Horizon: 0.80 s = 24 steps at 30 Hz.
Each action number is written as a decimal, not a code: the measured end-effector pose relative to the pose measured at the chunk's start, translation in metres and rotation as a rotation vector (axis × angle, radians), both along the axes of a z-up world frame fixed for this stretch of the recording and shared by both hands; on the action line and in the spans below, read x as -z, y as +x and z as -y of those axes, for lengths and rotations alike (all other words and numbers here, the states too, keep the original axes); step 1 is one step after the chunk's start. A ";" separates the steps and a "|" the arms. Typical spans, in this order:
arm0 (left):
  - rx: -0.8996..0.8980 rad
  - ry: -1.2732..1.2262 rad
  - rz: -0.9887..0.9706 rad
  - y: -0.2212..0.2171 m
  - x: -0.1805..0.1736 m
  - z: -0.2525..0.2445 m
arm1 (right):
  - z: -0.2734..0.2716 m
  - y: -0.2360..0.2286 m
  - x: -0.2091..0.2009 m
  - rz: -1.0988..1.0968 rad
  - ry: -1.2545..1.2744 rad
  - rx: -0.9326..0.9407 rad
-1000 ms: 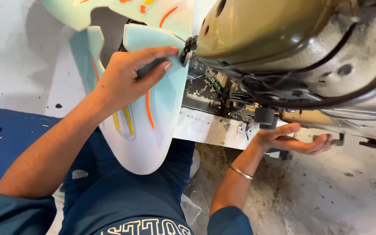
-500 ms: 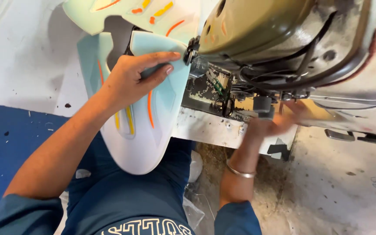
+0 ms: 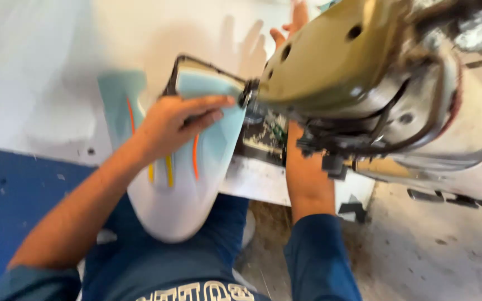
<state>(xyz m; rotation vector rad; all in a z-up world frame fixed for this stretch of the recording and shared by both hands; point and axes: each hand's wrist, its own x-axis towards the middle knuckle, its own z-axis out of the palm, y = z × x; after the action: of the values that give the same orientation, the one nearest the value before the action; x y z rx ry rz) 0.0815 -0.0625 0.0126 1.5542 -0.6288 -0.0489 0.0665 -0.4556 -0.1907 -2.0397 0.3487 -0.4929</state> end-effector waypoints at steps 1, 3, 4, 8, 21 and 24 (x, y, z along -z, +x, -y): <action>-0.031 0.197 -0.006 -0.005 0.001 -0.002 | 0.004 -0.010 0.005 -0.023 0.037 0.024; -0.067 0.387 0.002 -0.017 0.008 -0.013 | -0.027 -0.011 -0.024 -0.040 0.113 0.064; -0.263 0.385 0.190 -0.026 0.015 -0.022 | -0.063 -0.011 -0.060 -0.034 0.153 0.079; -0.689 0.384 0.121 -0.083 0.084 -0.062 | -0.186 -0.115 -0.127 -0.083 0.584 -0.333; -0.301 -0.481 -1.052 -0.089 0.077 -0.106 | -0.230 -0.114 -0.177 -0.128 0.938 -0.383; -0.292 -0.467 -0.799 -0.080 0.055 -0.100 | -0.220 -0.112 -0.166 -0.104 0.906 -0.381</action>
<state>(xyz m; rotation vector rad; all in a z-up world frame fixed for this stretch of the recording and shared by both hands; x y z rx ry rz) 0.0011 0.0377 -0.0422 1.0306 0.2146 -0.2678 -0.0453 -0.2354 -0.0245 -1.1976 0.1815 0.0317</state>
